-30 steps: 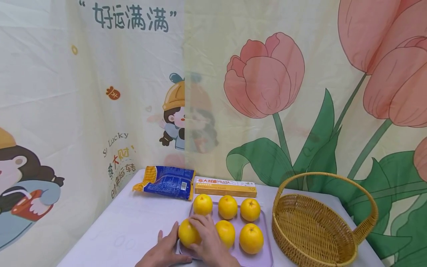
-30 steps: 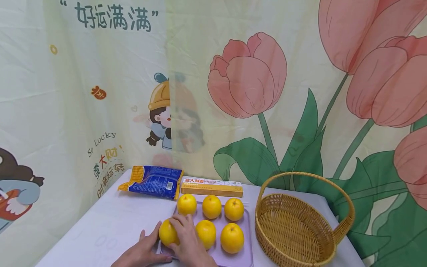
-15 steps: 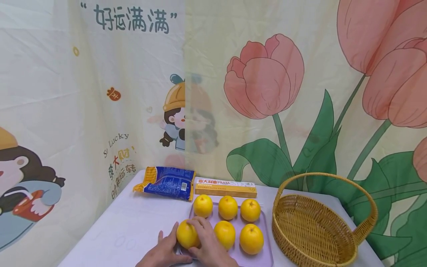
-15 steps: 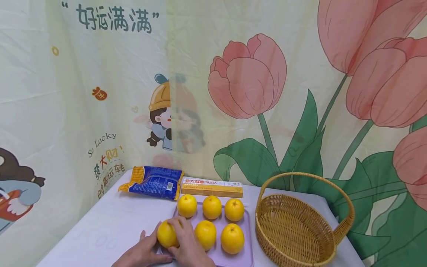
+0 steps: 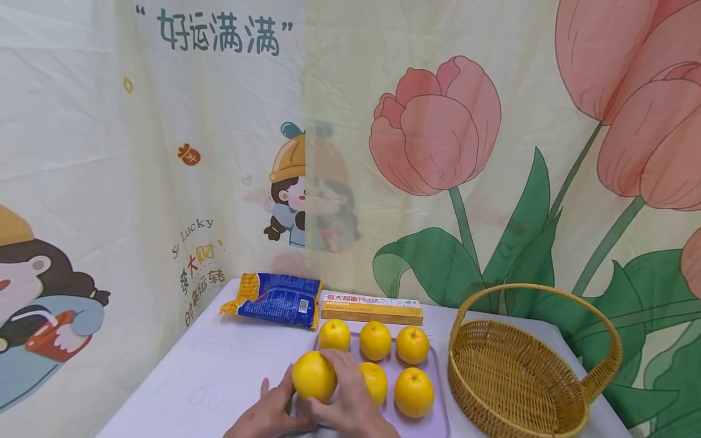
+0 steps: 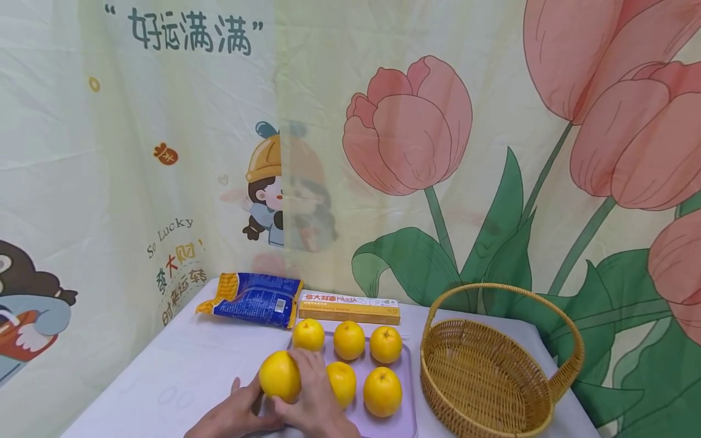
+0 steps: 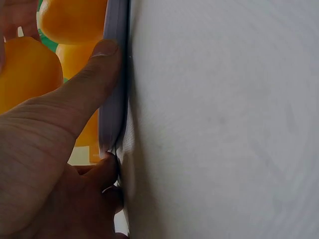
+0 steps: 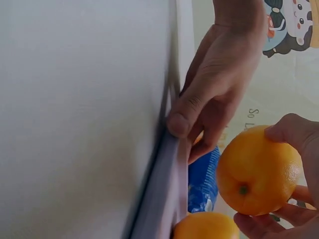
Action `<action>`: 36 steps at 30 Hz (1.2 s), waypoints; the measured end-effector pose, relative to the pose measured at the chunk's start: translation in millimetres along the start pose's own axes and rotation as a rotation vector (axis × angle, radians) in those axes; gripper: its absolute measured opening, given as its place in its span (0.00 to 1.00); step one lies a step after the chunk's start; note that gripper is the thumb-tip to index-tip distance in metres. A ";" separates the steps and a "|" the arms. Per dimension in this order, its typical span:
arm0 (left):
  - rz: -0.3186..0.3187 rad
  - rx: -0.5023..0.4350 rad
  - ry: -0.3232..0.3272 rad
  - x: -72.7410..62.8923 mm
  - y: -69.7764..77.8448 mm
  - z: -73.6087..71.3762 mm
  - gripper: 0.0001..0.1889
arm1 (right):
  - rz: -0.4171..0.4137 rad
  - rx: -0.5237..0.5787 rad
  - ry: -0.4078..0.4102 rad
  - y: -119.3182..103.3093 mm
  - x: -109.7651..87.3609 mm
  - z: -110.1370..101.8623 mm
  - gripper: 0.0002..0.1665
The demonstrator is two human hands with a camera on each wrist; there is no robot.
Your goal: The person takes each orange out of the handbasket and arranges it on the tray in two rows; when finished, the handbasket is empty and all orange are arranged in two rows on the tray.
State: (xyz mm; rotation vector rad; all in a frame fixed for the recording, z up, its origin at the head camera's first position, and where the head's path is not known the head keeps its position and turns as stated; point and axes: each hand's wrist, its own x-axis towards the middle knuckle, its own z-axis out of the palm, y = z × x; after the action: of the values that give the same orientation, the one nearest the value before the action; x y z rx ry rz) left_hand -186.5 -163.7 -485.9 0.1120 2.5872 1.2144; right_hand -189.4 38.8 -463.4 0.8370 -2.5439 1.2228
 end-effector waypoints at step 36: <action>-0.051 0.070 -0.028 5.7 -2.1 0.1 0.66 | 0.130 -0.136 -0.286 -2.1 35.6 -18.7 0.31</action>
State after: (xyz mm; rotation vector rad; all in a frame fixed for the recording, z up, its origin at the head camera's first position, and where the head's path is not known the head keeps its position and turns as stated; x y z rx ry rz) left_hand -191.8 -163.9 -488.8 0.0760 2.5929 1.0977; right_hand -218.5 37.7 -435.7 0.8830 -2.9124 1.0114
